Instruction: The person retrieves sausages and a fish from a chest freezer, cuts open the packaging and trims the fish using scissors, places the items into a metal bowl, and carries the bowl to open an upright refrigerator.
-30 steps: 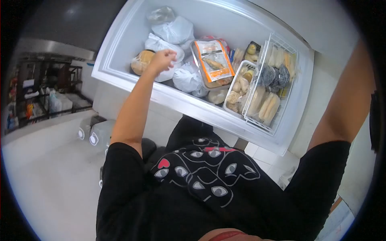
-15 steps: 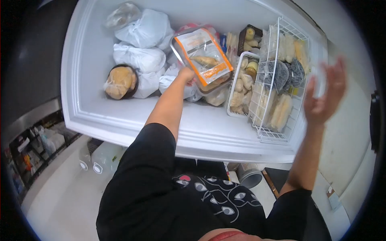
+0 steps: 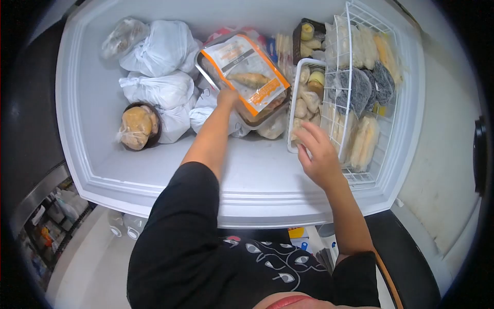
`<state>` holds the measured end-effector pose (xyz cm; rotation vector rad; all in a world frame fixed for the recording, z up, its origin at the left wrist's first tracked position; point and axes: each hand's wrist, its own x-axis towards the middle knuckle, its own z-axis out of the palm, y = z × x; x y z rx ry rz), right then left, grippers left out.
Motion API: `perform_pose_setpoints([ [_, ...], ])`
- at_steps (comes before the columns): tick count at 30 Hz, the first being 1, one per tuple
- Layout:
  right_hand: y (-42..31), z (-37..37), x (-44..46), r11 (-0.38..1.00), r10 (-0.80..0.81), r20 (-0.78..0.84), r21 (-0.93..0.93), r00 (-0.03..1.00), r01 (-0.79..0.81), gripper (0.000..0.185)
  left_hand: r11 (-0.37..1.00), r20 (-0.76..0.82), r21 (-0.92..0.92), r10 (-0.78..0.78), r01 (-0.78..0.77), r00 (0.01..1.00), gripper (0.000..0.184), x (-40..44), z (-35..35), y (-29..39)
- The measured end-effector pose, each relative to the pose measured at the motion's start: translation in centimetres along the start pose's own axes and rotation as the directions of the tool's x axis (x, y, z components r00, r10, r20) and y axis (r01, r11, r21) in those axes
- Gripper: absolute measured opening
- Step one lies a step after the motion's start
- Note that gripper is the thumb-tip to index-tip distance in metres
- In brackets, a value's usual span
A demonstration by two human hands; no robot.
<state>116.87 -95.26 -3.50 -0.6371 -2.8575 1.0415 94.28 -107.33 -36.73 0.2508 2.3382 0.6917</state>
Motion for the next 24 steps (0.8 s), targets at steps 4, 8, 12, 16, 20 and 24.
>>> perform_pose_setpoints([
  [4,1.7,2.6,1.3,0.994,0.108,0.221,-0.006,0.969,-0.109,0.030,0.965,0.292,-0.052,-0.233,0.258,0.928,0.025,-3.6,-3.8,3.5],
  [8,4.5,7.6,2.5,0.987,0.163,0.384,-0.059,0.909,-0.153,0.035,0.997,0.389,0.037,-0.071,0.062,0.918,0.022,-2.9,-3.3,0.5],
  [12,5.9,12.0,6.3,0.962,0.272,0.476,-0.164,0.836,-0.219,0.046,0.945,0.425,-0.155,-0.200,0.289,0.883,0.019,-4.7,-4.9,2.6],
  [16,5.6,15.5,7.5,0.942,0.267,0.295,-0.282,0.917,-0.184,0.054,0.932,0.455,-0.173,-0.212,0.320,0.865,0.012,-5.9,-5.8,2.8],
  [20,6.9,18.5,7.6,0.907,0.277,0.248,-0.386,0.929,-0.167,0.058,0.923,0.517,-0.165,-0.220,0.348,0.827,0.014,-8.5,-8.1,3.4],
  [24,12.0,21.0,9.5,0.940,0.341,0.414,-0.140,0.844,-0.311,0.056,0.911,0.518,0.028,-0.366,0.412,0.773,0.018,-9.1,-10.0,1.6],
])
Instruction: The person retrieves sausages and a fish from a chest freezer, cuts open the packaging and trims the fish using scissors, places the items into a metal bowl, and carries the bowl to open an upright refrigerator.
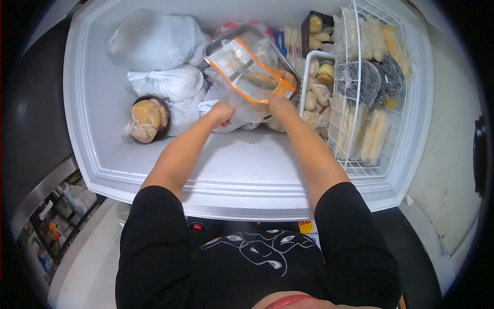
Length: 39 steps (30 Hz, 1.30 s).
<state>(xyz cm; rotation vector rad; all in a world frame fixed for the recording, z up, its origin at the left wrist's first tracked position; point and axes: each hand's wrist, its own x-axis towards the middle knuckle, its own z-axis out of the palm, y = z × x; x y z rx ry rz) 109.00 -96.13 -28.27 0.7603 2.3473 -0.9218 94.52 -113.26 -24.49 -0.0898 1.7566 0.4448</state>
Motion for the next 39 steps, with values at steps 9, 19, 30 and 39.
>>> perform_pose_setpoints([
  [9,0.2,-6.4,-1.9,0.974,0.139,-0.203,0.205,0.969,-0.097,0.057,0.954,0.037,0.281,-0.117,0.102,0.992,0.019,1.6,-2.9,-2.5],
  [19,-3.1,0.8,-3.9,0.964,-0.261,0.287,0.134,0.922,0.231,0.078,0.877,0.120,-0.452,0.242,-0.164,0.963,0.013,1.8,0.5,-3.1],
  [30,-3.6,0.2,-3.1,0.977,-0.211,0.487,0.124,0.848,0.172,0.073,0.873,-0.218,-0.475,0.009,-0.114,0.976,0.039,4.6,2.4,-0.5],
  [39,-2.2,-2.8,-2.2,0.777,-0.126,0.380,0.612,0.916,-0.147,0.050,0.782,-0.358,-0.538,0.125,-0.314,0.925,0.042,3.3,1.5,-3.5],
])
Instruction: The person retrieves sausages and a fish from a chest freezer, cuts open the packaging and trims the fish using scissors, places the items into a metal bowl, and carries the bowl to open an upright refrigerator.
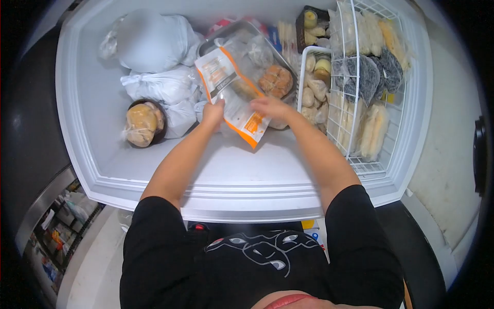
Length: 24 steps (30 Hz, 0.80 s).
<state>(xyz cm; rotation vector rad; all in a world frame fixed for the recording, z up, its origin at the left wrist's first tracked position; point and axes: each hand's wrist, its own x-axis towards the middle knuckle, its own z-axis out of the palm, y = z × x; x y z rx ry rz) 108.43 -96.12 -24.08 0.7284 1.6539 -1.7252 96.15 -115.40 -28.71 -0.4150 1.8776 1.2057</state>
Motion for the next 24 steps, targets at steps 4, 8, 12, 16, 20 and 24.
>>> perform_pose_setpoints([
  [4,0.5,-2.5,0.4,0.965,-0.055,-0.394,-0.256,0.917,-0.052,0.032,0.997,0.045,0.055,-0.059,0.057,0.997,0.038,-1.4,-3.8,1.9],
  [8,2.2,-4.5,1.2,0.905,-0.095,-0.504,-0.403,0.858,-0.137,0.028,0.965,-0.001,0.201,-0.172,0.169,0.985,0.036,-0.8,-8.3,2.2],
  [12,1.6,-5.0,0.9,0.848,-0.104,-0.440,-0.507,0.892,-0.151,0.028,0.864,-0.202,0.446,-0.156,0.232,0.967,0.043,1.0,-12.0,-0.2],
  [16,1.3,-6.4,1.9,0.756,-0.202,-0.299,-0.653,0.933,-0.046,0.027,0.820,-0.300,0.518,-0.094,0.245,0.949,0.057,-3.3,-13.8,4.2],
  [20,1.7,-7.8,3.6,0.688,-0.398,-0.274,-0.720,0.876,0.088,0.024,0.618,0.006,0.762,0.294,-0.194,0.956,0.052,-11.6,-17.0,7.0],
  [24,-0.8,-9.6,5.6,0.821,-0.249,-0.294,-0.570,0.923,0.041,0.024,0.475,0.077,0.817,0.473,-0.327,0.878,0.043,-23.4,-17.0,8.1],
])
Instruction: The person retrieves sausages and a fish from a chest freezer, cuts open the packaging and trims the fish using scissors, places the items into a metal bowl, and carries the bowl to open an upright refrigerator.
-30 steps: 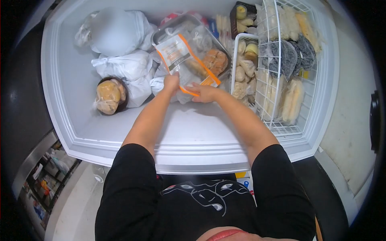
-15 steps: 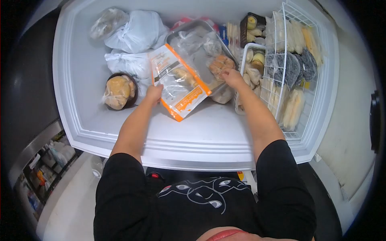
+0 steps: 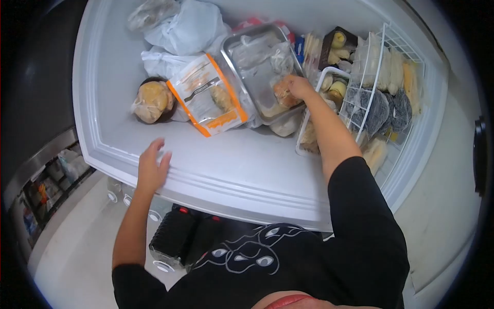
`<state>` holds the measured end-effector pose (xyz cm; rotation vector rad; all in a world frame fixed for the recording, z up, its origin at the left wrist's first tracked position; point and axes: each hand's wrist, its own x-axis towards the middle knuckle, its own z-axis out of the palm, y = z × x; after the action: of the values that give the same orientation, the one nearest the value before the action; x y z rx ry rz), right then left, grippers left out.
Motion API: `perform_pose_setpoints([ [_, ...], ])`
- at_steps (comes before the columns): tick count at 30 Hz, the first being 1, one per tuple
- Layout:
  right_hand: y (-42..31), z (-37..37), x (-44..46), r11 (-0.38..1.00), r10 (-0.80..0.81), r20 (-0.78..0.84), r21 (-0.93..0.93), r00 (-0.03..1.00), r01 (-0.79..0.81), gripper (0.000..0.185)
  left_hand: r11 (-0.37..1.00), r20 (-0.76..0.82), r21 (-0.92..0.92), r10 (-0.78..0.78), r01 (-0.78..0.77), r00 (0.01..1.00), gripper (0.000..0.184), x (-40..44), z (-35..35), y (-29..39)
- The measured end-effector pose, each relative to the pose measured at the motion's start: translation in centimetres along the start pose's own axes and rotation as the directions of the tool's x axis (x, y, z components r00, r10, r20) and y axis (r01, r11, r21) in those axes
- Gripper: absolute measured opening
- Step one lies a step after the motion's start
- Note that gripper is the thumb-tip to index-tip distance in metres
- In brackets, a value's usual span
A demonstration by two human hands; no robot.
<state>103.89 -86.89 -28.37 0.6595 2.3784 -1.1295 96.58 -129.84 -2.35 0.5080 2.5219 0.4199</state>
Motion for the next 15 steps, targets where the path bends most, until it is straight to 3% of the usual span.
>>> perform_pose_setpoints([
  [2,1.5,0.4,4.0,0.984,-0.001,-0.001,-0.179,1.000,0.001,0.026,0.989,-0.060,0.127,0.078,-0.070,0.995,0.039,-2.0,-0.3,0.4],
  [4,0.5,-0.3,6.7,0.977,0.007,-0.075,-0.213,0.997,-0.022,0.030,0.955,-0.144,0.265,0.177,-0.134,0.974,0.036,-2.6,-0.1,0.7],
  [8,0.0,0.6,12.8,0.984,-0.115,-0.210,-0.160,0.971,0.082,0.041,0.975,-0.173,0.149,0.188,-0.163,0.967,0.033,-2.5,0.0,0.0],
  [14,-1.4,1.9,19.6,0.929,-0.030,-0.156,-0.369,0.987,-0.030,0.058,0.971,-0.112,0.166,0.189,-0.169,0.975,0.030,-2.0,-0.3,-0.2],
  [15,-3.1,1.2,19.0,0.933,0.113,-0.049,-0.339,0.992,-0.123,0.066,0.969,-0.106,0.172,0.198,-0.178,0.975,0.030,-1.8,-0.3,-0.2],
])
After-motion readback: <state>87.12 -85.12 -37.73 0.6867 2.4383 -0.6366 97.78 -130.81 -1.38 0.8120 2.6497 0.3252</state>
